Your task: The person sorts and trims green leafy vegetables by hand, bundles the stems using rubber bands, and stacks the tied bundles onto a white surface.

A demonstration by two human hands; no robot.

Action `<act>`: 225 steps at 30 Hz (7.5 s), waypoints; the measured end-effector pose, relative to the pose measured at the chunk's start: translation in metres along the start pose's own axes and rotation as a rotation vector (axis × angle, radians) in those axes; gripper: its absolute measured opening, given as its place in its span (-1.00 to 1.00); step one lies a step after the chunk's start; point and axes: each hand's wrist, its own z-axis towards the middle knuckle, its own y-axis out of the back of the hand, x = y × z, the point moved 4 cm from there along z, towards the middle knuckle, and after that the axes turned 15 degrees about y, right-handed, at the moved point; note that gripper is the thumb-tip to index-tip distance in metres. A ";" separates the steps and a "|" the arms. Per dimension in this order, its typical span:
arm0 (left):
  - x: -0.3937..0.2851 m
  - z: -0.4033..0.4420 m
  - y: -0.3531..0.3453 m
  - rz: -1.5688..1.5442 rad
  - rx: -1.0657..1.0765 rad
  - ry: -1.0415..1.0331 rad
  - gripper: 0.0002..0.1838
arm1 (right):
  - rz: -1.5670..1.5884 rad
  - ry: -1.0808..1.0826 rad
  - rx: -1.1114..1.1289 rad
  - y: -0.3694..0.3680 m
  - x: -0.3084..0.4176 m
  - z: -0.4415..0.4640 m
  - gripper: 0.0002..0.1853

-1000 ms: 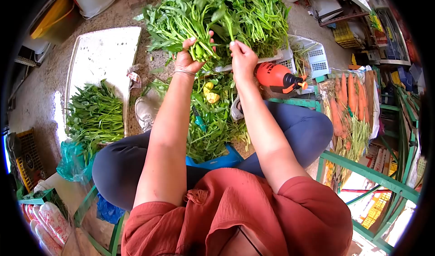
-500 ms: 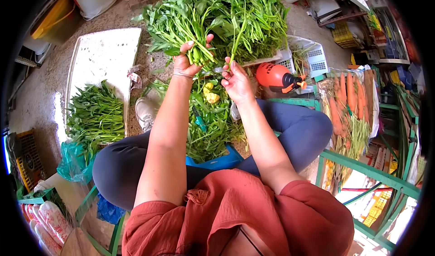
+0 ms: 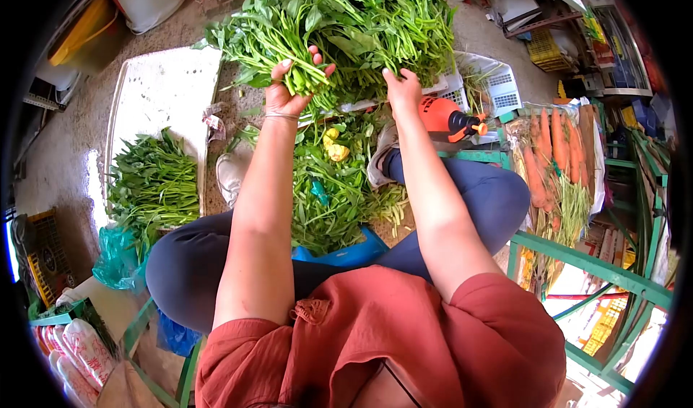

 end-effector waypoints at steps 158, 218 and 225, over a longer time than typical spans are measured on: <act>-0.018 -0.030 0.065 0.126 -0.288 -0.084 -0.58 | 0.291 -0.130 0.706 -0.080 0.095 0.034 -0.86; 0.011 -0.021 0.048 0.188 -0.307 0.047 -0.52 | 0.551 -0.793 0.145 -0.051 0.013 -0.069 -0.65; 0.016 -0.011 0.051 0.103 -0.246 0.075 -0.58 | 1.176 -1.068 0.153 -0.061 0.042 -0.083 -0.90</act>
